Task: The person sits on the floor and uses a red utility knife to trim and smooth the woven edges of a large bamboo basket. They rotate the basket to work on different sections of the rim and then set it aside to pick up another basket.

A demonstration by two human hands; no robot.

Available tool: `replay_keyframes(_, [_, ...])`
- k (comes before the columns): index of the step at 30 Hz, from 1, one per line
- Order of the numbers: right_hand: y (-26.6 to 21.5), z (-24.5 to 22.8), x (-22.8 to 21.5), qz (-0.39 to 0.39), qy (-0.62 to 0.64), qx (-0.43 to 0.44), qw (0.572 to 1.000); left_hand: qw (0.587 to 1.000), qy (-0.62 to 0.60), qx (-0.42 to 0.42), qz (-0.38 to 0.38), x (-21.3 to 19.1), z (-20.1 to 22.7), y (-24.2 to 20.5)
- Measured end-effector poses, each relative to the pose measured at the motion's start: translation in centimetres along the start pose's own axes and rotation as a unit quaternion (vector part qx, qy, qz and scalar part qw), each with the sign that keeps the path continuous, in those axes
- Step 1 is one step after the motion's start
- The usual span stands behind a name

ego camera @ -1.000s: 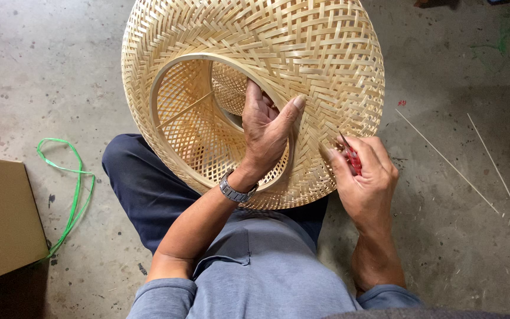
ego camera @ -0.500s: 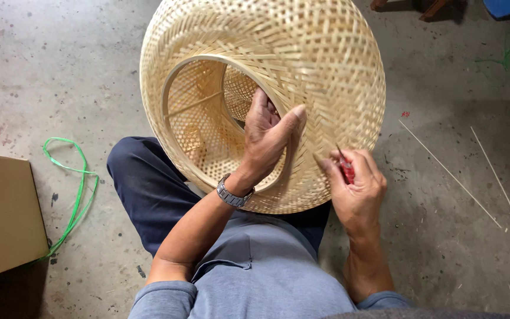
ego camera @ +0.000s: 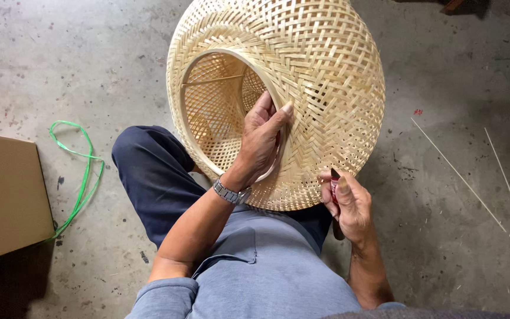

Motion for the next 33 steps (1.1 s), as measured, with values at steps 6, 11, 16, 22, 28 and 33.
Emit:
replay_keyframes(6, [-0.4, 1.6, -0.8, -0.006, 0.002, 0.038, 0.999, 1.000, -0.007, 0.014, 0.015, -0.4, -1.4, -0.4])
replay_keyframes(11, [-0.8, 3.0, -0.9, -0.028, 0.010, 0.050, 0.998, 0.999, -0.012, 0.037, 0.033, 0.3, -1.8, -0.5])
replay_keyframes(16, [-1.4, 1.9, -2.9, -0.017, 0.035, -0.001, 0.999, 0.998, 0.043, 0.047, 0.018, 0.8, -2.3, -1.0])
replay_keyframes(22, [-1.0, -2.8, -7.0, 0.128, -0.126, -0.121, 0.976, 0.998, -0.042, 0.044, -0.013, 2.9, -1.8, -1.3])
replay_keyframes(28, [-1.8, -7.4, -8.3, 0.294, -0.387, -0.213, 0.848, 0.987, 0.161, 0.004, 0.022, 1.1, -2.4, -1.5])
replay_keyframes(33, [-0.5, -6.8, -9.8, 0.281, -0.347, -0.158, 0.881, 0.996, 0.082, -0.021, 0.017, 0.3, -3.7, -0.2])
Point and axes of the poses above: each hand's wrist, its own y-axis towards the middle knuckle, its own x-axis out of the palm, z = x × y, the point moved 10 cm from there along y, towards the middle knuckle, and after that the axes turned 3 degrees about x, right-handed, at the moved point
